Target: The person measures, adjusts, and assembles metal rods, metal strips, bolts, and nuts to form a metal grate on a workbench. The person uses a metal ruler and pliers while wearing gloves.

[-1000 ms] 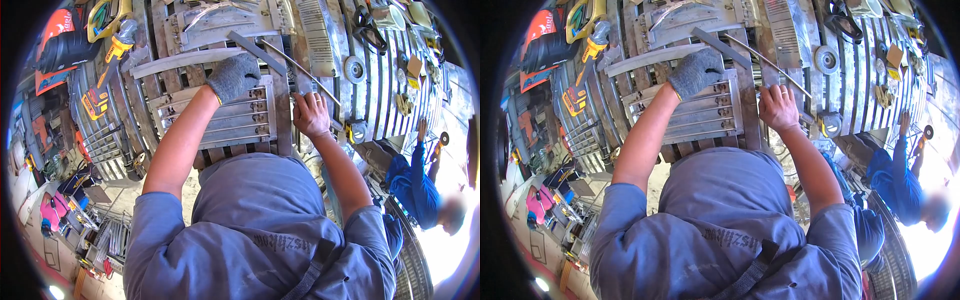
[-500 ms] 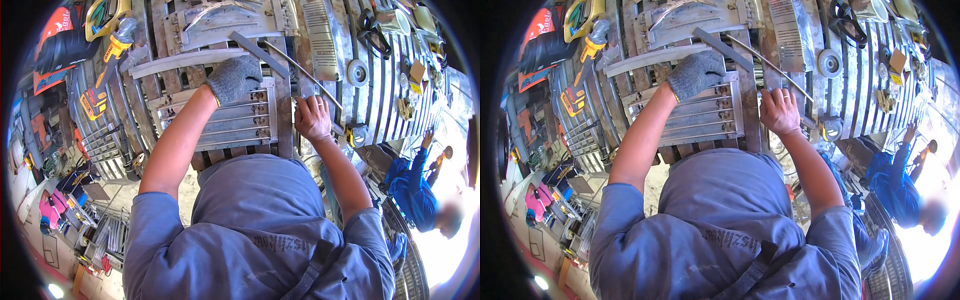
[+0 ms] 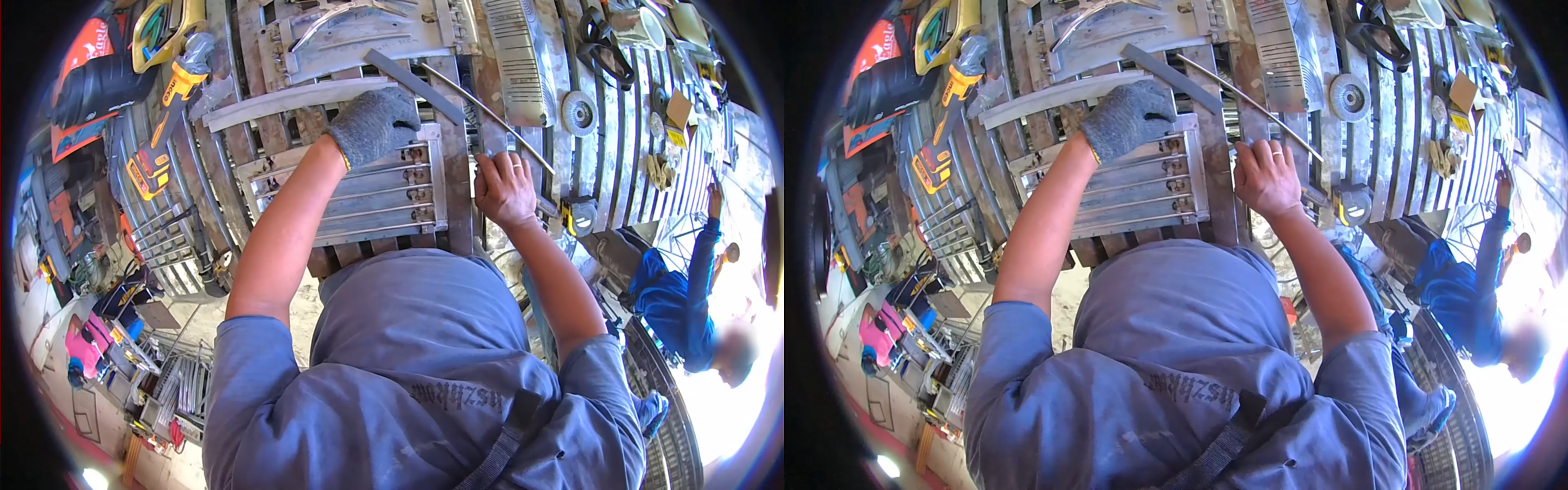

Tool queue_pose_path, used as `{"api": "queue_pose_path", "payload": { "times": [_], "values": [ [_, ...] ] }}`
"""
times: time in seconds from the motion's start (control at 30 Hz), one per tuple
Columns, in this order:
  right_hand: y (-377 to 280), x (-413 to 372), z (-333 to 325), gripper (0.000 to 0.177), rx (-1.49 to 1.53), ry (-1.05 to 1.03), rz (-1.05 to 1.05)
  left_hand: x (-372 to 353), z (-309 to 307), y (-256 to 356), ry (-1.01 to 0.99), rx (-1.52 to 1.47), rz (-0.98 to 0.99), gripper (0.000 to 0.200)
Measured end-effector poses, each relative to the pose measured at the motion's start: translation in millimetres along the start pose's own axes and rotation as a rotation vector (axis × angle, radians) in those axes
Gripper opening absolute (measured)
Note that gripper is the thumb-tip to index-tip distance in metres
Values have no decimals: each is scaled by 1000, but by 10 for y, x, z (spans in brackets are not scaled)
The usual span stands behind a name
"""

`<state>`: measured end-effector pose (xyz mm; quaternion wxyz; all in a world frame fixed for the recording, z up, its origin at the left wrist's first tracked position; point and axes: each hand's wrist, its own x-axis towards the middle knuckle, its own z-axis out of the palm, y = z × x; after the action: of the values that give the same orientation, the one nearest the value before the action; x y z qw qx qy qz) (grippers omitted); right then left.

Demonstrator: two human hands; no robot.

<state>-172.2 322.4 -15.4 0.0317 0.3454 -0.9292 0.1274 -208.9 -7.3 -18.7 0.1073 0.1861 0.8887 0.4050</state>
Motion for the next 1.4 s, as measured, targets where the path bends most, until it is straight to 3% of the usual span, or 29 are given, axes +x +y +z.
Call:
{"api": "queue_pose_path", "payload": {
  "times": [0.5, 0.6, 0.83, 0.93, 1.03, 1.13, 1.33, 1.4],
  "values": [
    [-1, -30, 1, 27, 29, 25, -10, 21, 19, -86, -71, 59, 40, 16],
    [10, -44, 5, 27, 31, 21, -2, -16, 59, -115, -9, 59, 90, 16],
    [-4, -52, -14, 24, 70, 29, 2, -87, -18, 99, -47, 132, 19, 20],
    [-22, -65, -78, 23, 110, 55, 22, -163, 5, 91, 65, 173, 72, 22],
    [-24, -94, -171, 24, 162, 92, 42, -241, 37, 171, 79, 187, -32, 22],
    [-45, -118, -213, 23, 163, 94, 77, -322, 283, -34, 122, 253, 55, 21],
    [-61, -31, -233, 22, 192, 88, 119, -282, 152, 211, 120, 169, -114, 17],
    [-65, 77, -209, 22, 210, 102, 136, -307, 157, 176, 146, 177, -35, 16]
  ]
}}
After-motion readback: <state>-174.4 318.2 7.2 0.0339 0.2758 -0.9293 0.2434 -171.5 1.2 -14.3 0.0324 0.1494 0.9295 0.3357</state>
